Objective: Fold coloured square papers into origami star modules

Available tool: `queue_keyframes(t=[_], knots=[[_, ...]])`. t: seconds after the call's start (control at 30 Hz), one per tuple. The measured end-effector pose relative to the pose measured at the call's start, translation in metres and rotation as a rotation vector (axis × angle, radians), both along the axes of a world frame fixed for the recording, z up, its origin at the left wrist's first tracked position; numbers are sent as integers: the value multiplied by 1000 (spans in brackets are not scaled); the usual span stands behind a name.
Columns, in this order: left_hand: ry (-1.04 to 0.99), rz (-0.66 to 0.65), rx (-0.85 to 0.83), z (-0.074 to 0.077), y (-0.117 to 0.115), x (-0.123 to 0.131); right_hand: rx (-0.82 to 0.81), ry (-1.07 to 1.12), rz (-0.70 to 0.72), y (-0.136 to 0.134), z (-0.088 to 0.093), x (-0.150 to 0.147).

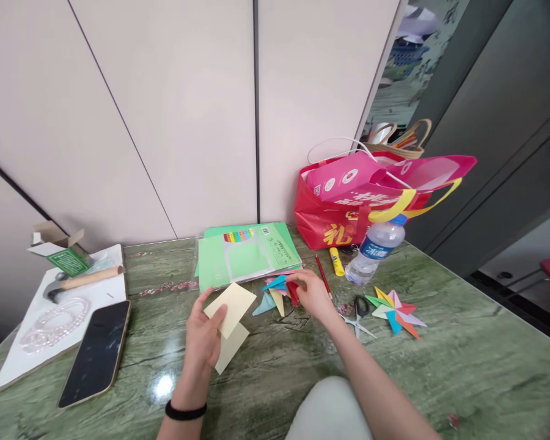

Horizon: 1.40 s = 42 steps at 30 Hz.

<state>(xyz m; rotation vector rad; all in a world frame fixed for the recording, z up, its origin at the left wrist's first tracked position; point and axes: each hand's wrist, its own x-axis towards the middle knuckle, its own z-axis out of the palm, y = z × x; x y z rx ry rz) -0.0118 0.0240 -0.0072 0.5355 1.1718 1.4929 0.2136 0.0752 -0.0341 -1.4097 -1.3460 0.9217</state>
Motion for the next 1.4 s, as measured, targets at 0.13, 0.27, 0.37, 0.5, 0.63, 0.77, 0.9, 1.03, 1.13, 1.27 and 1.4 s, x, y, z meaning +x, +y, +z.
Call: queue_keyframes(t=[0.13, 0.27, 0.37, 0.5, 0.63, 0.77, 0.9, 1.03, 1.13, 1.27, 1.4], knots=[[66, 33, 45, -2, -1, -1, -122, 173, 59, 7, -14, -1], [69, 46, 48, -4, 0, -2, -147, 316, 50, 8, -15, -3], [57, 24, 31, -4, 2, -2, -163, 395, 52, 8, -14, -3], [13, 65, 27, -3, 3, -2, -180, 472, 53, 7, -12, -3], [-47, 67, 12, -2, 3, -1, -148, 587, 21, 3, -1, 2], [-32, 35, -38, -1, 3, 1, -159, 775, -148, 3, 7, 6], [-10, 22, -39, -3, 3, 0, -244, 717, -256, 6, 2, 9], [2, 10, -46, -4, 3, -1, -275, 650, -270, 8, -6, 13], [7, -15, -57, -4, 3, -1, -263, 618, -254, 8, -6, 13], [25, -30, -65, -2, 1, 0, -260, 640, -201, 5, -1, 10], [40, -17, -68, -1, 1, 0, -242, 681, -164, 4, 2, 10]])
